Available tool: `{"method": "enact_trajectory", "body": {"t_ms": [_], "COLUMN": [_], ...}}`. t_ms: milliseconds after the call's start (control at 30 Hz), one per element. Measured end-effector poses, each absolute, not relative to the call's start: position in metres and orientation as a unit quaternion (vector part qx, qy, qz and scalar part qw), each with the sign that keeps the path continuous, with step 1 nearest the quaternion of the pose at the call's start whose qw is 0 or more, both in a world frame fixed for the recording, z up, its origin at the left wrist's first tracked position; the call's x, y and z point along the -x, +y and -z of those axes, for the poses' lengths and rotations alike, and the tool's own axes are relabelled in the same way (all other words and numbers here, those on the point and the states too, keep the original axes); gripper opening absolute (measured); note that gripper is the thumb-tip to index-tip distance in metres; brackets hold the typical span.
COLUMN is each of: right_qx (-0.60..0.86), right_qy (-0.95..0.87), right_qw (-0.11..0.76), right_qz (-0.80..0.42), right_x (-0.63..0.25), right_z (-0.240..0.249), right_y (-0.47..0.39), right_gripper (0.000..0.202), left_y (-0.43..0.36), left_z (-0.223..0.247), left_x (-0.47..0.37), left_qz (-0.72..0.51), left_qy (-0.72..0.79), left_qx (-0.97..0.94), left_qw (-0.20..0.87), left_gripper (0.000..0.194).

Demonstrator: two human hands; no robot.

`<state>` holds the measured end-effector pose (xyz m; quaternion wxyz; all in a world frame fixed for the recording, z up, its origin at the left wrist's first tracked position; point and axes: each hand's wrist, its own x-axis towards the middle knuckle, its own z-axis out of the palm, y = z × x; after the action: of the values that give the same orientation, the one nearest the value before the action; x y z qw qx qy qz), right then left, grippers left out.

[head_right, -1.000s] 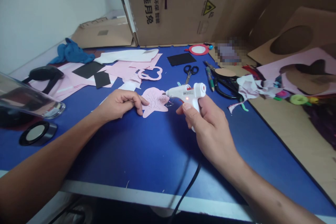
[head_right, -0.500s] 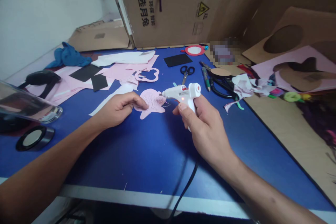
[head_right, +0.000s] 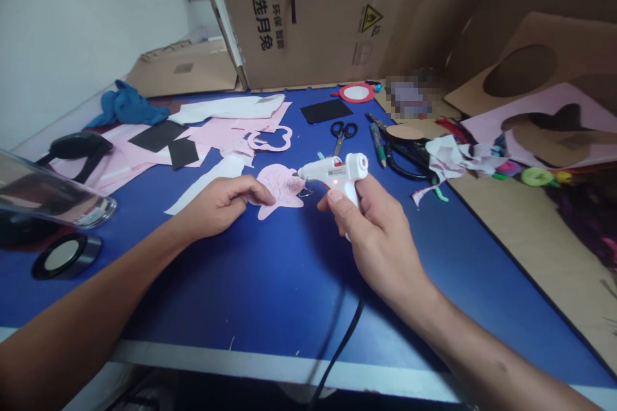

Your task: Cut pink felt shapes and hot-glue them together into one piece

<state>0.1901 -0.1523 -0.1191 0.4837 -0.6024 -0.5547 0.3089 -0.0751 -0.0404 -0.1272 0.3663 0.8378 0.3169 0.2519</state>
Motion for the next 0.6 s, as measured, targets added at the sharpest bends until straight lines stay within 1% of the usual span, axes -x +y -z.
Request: {"method": "enact_trajectory", "body": {"t_ms": [67, 200, 267, 433, 600], "right_qx": [0.603, 0.603, 0.601, 0.603, 0.601], "right_qy": [-0.553, -0.552, -0.554, -0.563, -0.570], "right_qw": [0.485, 0.489, 0.489, 0.479, 0.476], "right_qz": [-0.307, -0.304, -0.304, -0.300, -0.294], "right_x": [-0.190, -0.191, -0.190, -0.190, -0.191], "right_z": [0.119, 0.121, 0.121, 0.119, 0.118], "right_y": [-0.152, -0.152, -0.152, -0.152, -0.151], "right_gripper": [0.034, 0.034, 0.035, 0.035, 0.034], "left_y": [-0.039, -0.035, -0.034, -0.036, -0.038], "left_z": [0.125, 0.125, 0.129, 0.137, 0.134], "left_x": [0.077, 0.081, 0.081, 0.077, 0.076], "left_qz": [-0.263, -0.353, -0.345, -0.271, -0.281], "left_qy": [0.324, 0.340, 0.324, 0.292, 0.294], "left_qx": [-0.834, -0.802, -0.811, -0.849, -0.846], "left_qw": [0.361, 0.343, 0.344, 0.348, 0.344], "left_gripper": [0.041, 0.038, 0.042, 0.050, 0.050]}}
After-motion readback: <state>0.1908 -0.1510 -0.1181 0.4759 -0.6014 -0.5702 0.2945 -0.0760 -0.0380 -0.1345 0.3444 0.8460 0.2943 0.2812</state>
